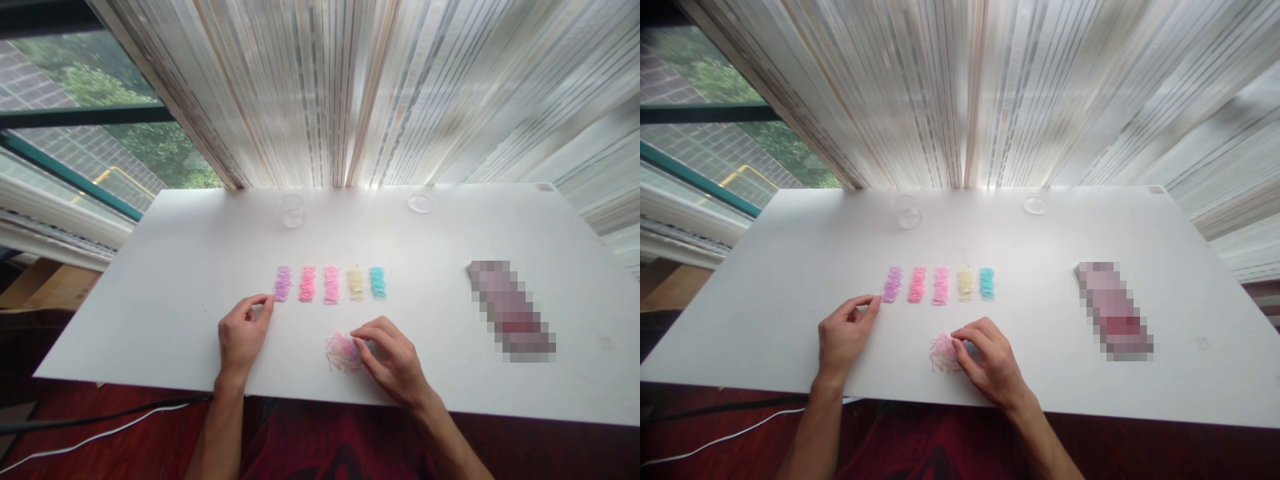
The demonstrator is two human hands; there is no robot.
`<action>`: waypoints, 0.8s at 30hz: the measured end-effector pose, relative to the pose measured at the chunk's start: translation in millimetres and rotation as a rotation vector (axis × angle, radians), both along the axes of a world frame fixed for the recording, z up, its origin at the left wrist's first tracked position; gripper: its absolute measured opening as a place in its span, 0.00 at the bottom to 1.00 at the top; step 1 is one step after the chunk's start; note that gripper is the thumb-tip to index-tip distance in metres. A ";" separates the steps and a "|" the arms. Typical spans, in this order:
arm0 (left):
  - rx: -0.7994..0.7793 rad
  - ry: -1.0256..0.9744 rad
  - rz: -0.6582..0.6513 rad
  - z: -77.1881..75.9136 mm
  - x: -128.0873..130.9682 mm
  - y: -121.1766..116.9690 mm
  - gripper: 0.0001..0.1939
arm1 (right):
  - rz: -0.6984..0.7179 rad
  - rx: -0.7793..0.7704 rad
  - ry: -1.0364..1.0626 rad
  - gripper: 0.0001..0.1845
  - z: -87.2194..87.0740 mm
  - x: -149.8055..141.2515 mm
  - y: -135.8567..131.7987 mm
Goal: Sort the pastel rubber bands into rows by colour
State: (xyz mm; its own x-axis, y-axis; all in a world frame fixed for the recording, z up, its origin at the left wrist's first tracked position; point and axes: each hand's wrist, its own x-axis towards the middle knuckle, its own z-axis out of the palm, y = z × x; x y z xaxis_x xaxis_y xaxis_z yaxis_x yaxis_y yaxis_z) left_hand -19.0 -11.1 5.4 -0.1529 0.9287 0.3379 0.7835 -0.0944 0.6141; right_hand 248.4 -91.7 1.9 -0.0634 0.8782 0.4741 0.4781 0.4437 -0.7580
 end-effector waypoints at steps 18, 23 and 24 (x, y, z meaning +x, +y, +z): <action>0.152 0.162 -0.085 -4.1 4.3 10.1 0.08 | -0.002 -0.020 -0.002 0.07 -1.6 -0.4 -0.4; 0.141 0.157 -0.081 -4.5 2.4 5.9 0.07 | 0.005 -0.023 0.002 0.07 -1.7 -0.7 -0.1; 0.141 0.152 -0.078 -4.0 1.6 5.2 0.08 | 0.005 -0.023 0.003 0.07 -1.6 -0.7 0.2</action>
